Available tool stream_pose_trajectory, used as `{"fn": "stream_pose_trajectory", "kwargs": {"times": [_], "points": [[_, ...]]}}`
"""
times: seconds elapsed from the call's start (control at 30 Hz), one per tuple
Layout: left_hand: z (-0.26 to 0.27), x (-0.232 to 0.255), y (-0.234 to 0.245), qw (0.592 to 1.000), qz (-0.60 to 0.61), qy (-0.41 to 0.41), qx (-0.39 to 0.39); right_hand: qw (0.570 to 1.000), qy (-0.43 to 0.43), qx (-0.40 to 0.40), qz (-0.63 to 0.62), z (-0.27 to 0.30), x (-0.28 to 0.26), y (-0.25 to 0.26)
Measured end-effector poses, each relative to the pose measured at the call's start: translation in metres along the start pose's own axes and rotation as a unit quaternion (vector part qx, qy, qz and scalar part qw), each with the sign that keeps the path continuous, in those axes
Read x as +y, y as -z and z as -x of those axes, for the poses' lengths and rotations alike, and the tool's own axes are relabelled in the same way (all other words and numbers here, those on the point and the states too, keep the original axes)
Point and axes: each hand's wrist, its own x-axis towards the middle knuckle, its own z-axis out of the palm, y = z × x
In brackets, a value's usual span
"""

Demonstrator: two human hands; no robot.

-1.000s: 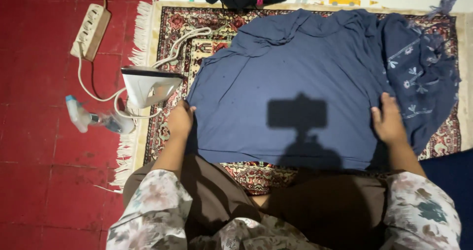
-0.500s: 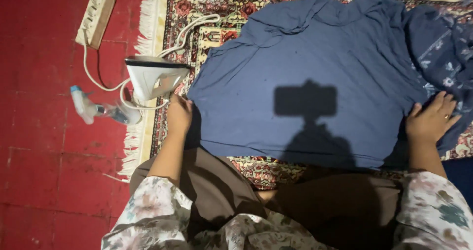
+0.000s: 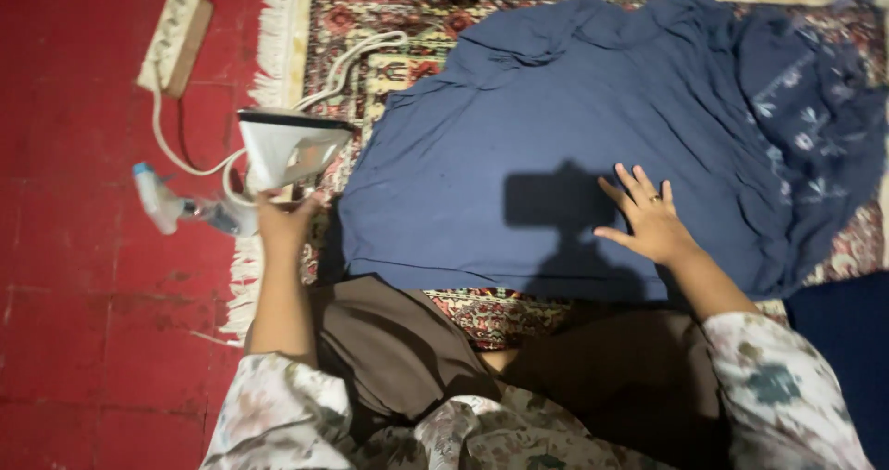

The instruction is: Iron a blue dress using a hand iron and a spray bottle.

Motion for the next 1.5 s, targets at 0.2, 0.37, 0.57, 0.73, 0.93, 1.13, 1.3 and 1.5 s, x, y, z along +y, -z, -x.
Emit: {"fn": "stream_pose_trajectory", "kwargs": {"times": [0.2, 0.37, 0.57, 0.73, 0.93, 1.13, 1.3, 1.5], "points": [[-0.021, 0.013, -0.012, 0.967, 0.213, -0.115, 0.081, 0.999, -0.035, -0.032, 0.010, 0.005, 0.013, -0.005], [-0.036, 0.019, -0.019, 0.930, 0.320, -0.155, 0.098, 0.998, -0.041, -0.036, 0.001, 0.006, 0.013, -0.004], [0.025, 0.136, 0.016, 0.954, 0.143, -0.263, -0.030, 1.000, -0.010, 0.006, 0.008, 0.005, 0.034, -0.027], [0.093, 0.206, -0.039, 0.880, -0.099, -0.422, -0.195, 0.995, 0.018, 0.078, 0.057, 0.005, 0.036, -0.025], [0.153, 0.242, -0.130, 0.766, -0.246, -0.495, -0.326, 0.997, 0.002, 0.077, 0.028, 0.007, 0.052, -0.018], [0.119, 0.257, -0.204, 0.801, -0.141, -0.551, -0.189, 0.996, 0.009, 0.087, 0.012, 0.004, 0.059, -0.020], [0.057, 0.329, -0.238, 0.873, -0.240, -0.391, -0.166, 0.996, 0.000, 0.087, 0.010, 0.001, 0.056, -0.020], [0.032, 0.338, -0.248, 0.899, -0.223, -0.327, -0.186, 0.994, 0.010, 0.105, 0.017, 0.005, 0.049, -0.017]]}}
